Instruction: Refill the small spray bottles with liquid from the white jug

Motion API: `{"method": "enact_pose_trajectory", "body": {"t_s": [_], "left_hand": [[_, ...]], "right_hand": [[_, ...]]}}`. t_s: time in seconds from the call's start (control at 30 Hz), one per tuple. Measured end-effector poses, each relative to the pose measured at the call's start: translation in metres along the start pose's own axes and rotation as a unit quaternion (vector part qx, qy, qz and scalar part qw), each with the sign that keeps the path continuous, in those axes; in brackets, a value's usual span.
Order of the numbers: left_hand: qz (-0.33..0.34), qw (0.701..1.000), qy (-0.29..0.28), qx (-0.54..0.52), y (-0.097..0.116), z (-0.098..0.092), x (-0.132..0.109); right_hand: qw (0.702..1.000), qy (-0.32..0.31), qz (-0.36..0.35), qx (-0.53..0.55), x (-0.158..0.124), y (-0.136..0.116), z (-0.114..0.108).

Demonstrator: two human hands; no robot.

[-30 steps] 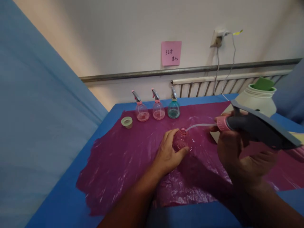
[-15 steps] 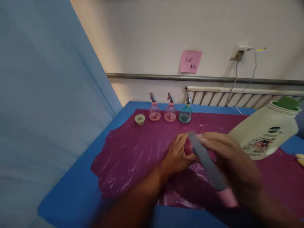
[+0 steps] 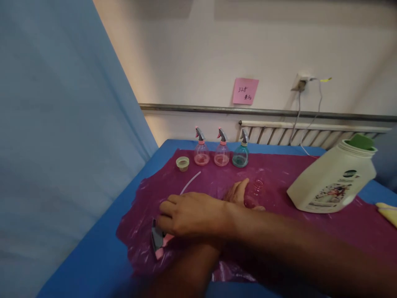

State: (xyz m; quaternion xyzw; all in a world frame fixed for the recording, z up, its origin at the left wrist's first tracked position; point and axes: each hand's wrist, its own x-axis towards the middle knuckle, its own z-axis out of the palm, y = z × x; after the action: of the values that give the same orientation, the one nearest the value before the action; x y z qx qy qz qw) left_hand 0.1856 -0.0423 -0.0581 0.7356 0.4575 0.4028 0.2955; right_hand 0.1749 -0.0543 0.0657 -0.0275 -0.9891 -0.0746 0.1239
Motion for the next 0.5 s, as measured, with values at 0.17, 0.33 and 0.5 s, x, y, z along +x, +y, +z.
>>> {"method": "enact_pose_trajectory", "body": {"t_s": [0.17,0.33,0.5], "left_hand": [[-0.001,1.000,-0.003,-0.005,-0.019,0.009,0.007],[-0.002,1.000,-0.003,-0.017,-0.026,0.011,0.006],[-0.004,1.000,-0.014,-0.020,-0.022,0.001,0.005]], "right_hand": [[0.996,-0.082,0.008,0.024,0.025,0.019,0.029],[0.994,-0.102,0.025,0.027,0.030,0.029,0.054],[0.998,-0.039,0.047,-0.005,0.013,0.019,0.052]]}}
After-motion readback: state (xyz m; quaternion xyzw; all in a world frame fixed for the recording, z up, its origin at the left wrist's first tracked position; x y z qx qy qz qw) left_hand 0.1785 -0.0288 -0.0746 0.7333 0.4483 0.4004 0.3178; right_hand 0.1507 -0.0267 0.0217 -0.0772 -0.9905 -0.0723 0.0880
